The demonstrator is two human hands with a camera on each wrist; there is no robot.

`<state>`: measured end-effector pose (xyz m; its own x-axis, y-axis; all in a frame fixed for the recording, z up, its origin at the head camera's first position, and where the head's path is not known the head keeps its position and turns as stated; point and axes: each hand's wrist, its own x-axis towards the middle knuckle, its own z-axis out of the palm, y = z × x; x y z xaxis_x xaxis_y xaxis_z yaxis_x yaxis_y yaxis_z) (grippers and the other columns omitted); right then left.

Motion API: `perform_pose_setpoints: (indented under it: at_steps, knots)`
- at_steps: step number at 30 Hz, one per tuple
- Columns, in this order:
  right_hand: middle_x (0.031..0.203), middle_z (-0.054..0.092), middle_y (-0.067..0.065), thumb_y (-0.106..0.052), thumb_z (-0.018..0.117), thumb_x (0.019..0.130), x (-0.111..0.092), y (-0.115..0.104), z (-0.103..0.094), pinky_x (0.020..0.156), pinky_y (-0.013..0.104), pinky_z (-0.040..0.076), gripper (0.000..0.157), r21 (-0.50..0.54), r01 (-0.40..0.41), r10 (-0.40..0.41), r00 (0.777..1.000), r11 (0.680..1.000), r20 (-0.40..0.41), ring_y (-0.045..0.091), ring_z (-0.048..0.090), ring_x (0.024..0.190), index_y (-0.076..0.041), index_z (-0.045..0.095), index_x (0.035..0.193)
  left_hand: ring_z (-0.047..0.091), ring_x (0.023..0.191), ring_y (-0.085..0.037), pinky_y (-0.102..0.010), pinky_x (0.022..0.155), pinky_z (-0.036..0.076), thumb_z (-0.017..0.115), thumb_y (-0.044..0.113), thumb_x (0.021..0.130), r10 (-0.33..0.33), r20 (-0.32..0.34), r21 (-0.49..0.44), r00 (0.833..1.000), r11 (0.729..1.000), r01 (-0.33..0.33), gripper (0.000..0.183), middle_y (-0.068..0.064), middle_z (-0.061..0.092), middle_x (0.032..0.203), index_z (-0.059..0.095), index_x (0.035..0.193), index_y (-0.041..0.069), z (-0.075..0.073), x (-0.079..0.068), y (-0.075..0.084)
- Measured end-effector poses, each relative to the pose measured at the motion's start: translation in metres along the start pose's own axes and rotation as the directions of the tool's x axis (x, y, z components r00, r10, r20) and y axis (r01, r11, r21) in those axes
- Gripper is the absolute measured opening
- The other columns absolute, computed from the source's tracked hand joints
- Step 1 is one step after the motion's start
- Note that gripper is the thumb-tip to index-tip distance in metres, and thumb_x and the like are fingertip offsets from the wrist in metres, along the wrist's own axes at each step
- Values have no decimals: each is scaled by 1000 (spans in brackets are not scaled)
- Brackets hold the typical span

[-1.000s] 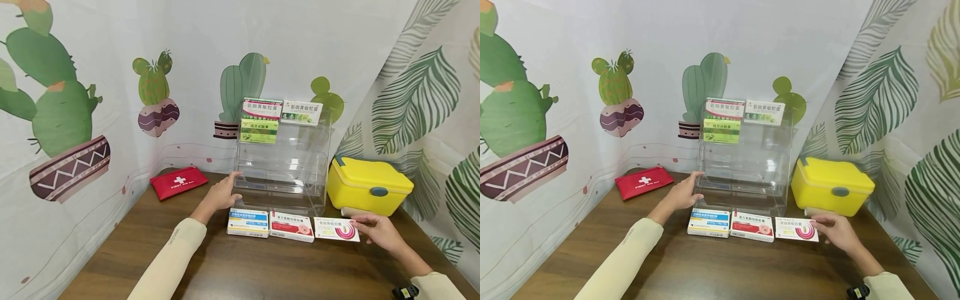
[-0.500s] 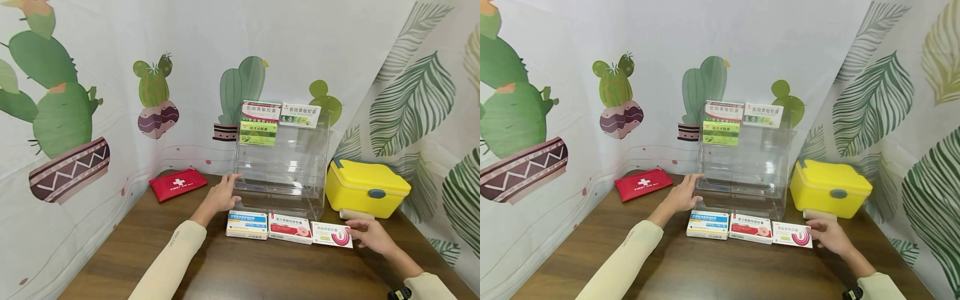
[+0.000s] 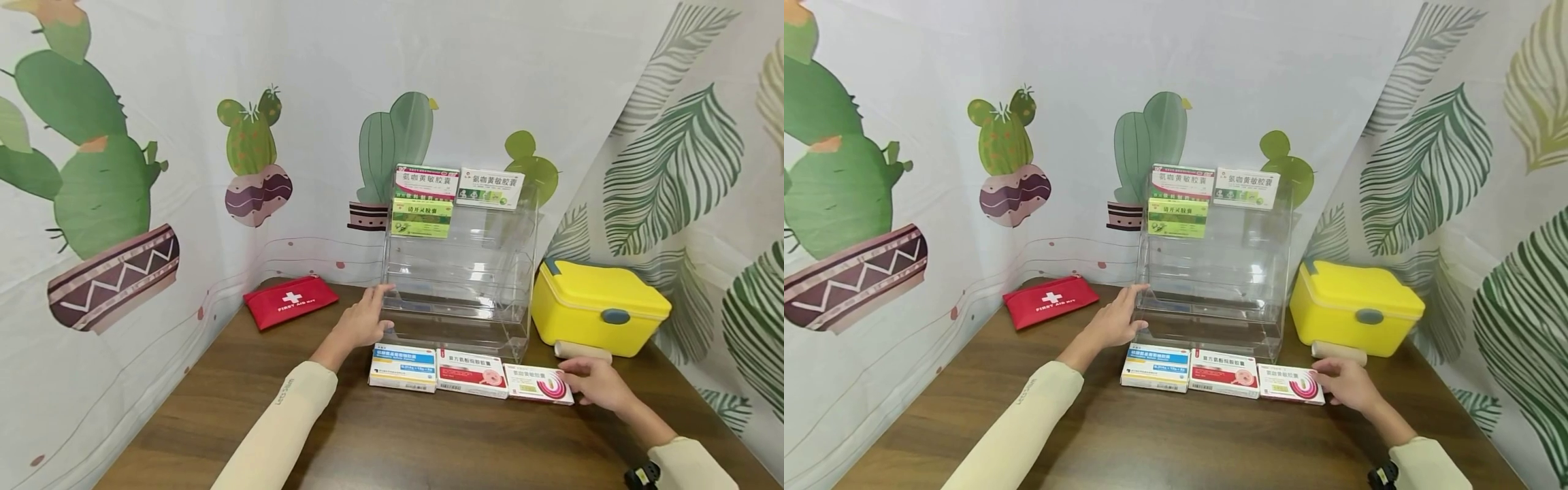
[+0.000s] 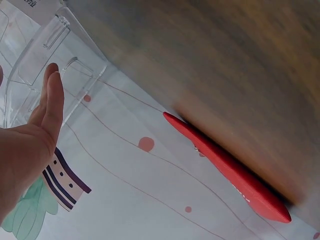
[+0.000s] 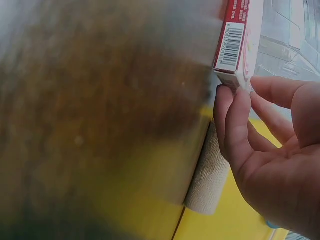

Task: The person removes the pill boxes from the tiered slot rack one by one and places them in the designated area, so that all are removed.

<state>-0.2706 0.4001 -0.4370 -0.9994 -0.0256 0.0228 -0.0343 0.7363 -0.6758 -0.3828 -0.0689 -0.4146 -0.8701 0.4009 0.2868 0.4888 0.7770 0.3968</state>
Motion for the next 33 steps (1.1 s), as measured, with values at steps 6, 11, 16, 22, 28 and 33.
perform_pose_setpoints:
  at_steps: [6, 11, 16, 22, 28, 33]
  knots:
    - [110, 67, 26, -17, 70, 93, -2, -4, -1, 56, 36, 55, 38, 6, -14, 14, 1000, 1000, 9, 22, 63, 81, 11, 64, 118, 53, 61, -19, -33, 57, 45, 71, 26, 93, -9, 3, -3, 1000, 1000, 9, 80, -18, 45, 131, 16, 151, 29, -2, 0, 2]
    - [111, 67, 27, -13, 69, 92, -3, -5, -2, 59, 36, 56, 36, 29, -25, 24, 1000, 999, 17, 24, 65, 84, 12, 63, 118, 54, 63, -19, -33, 57, 45, 71, 25, 93, -12, 6, -9, 1000, 1000, 12, 80, -19, 45, 129, 16, 151, 29, -4, -1, 4]
    - [111, 67, 27, -10, 67, 93, -3, -5, -3, 61, 37, 57, 35, 48, -32, 31, 999, 998, 23, 26, 68, 88, 14, 61, 118, 52, 58, -19, -32, 54, 43, 70, 25, 94, -13, 14, -15, 1000, 1000, 13, 79, -20, 45, 129, 15, 151, 29, -3, -1, 4]
    - [111, 67, 26, -10, 66, 94, -5, -5, -4, 64, 39, 57, 37, 77, -50, 46, 998, 996, 50, 26, 69, 88, 15, 59, 120, 50, 55, -19, -32, 52, 42, 69, 25, 95, -17, 21, -25, 1000, 1000, 17, 79, -21, 44, 131, 15, 152, 29, 0, -3, 3]
    - [113, 67, 27, -15, 69, 93, -7, -4, -4, 63, 37, 57, 42, 62, -31, 30, 999, 998, 22, 21, 67, 88, 14, 59, 122, 50, 56, -20, -33, 52, 42, 69, 24, 95, -14, 16, -25, 1000, 1000, 14, 79, -21, 44, 130, 14, 152, 29, 0, -3, 2]
    - [116, 66, 27, -18, 71, 93, -7, -9, -4, 61, 35, 55, 42, 32, -5, 7, 998, 999, -55, 16, 64, 89, 10, 62, 122, 49, 55, -20, -33, 52, 42, 69, 23, 95, -13, 18, -26, 1000, 1000, 13, 79, -21, 44, 130, 14, 152, 28, -1, -2, 1]
